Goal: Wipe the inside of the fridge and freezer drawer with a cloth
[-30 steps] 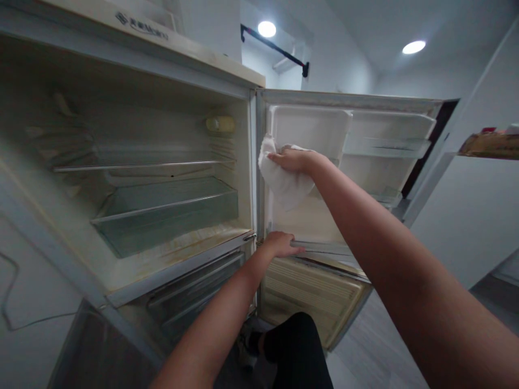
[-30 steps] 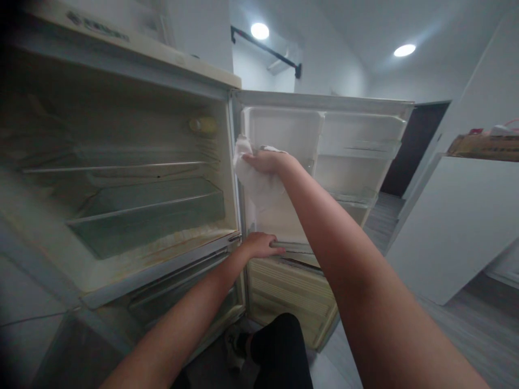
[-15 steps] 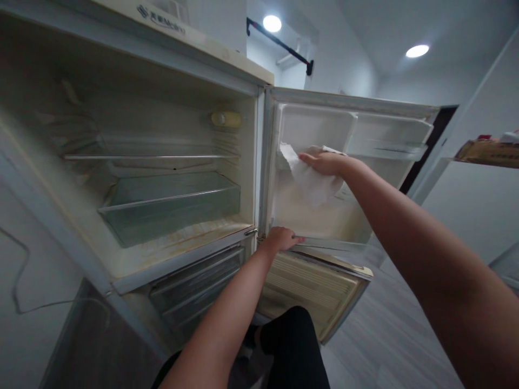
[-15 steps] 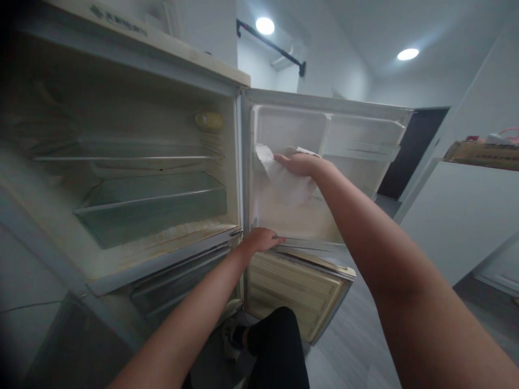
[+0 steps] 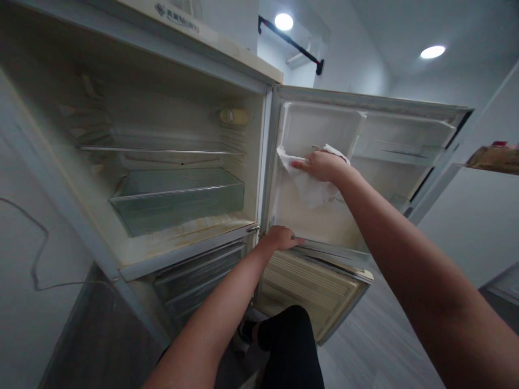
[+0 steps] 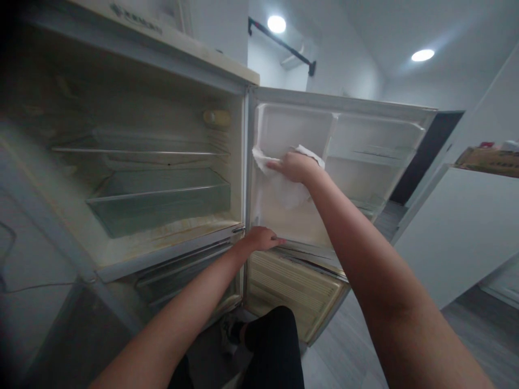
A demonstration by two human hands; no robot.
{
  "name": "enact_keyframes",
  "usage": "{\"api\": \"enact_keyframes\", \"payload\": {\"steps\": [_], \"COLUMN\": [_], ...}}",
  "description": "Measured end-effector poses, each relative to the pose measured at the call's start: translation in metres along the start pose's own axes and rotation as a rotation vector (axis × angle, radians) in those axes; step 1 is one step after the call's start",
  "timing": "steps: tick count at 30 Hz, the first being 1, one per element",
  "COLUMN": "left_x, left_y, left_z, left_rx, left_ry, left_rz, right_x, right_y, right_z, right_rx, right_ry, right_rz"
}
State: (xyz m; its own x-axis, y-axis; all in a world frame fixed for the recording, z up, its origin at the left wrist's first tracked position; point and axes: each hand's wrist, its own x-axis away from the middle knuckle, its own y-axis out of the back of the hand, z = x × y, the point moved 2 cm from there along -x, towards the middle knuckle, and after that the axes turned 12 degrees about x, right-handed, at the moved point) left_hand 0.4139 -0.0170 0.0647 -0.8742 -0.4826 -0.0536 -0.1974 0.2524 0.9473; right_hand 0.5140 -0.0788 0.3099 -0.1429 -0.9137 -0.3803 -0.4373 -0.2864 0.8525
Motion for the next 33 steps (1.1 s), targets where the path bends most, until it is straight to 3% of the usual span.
{"api": "enact_keyframes", "payload": {"steps": [10, 18, 27, 33], "left_x": [-0.002, -0.001, 0.002, -0.007], "left_y": [0.002, 0.000, -0.001, -0.002], "left_z": [-0.003, 0.001, -0.003, -0.013], "left_rx": [0.034, 0.015, 0.037, 0.019], "left_ry": [0.029, 0.036, -0.015, 0.073], "left_rz": [0.011, 0.017, -0.078, -0.063], "right_x": [-0.024, -0.013, 0.012, 0.034], "right_y": [0.003, -0.003, -0.028, -0.046], "right_z": [0.039, 0.049, 0.016, -0.029], "right_rx": [-0.090, -0.099, 0.084, 0.280], "right_ry": [0.059, 0.040, 0.060, -0.086], "right_rz": [-0.072, -0.156, -0.261, -0.382]}}
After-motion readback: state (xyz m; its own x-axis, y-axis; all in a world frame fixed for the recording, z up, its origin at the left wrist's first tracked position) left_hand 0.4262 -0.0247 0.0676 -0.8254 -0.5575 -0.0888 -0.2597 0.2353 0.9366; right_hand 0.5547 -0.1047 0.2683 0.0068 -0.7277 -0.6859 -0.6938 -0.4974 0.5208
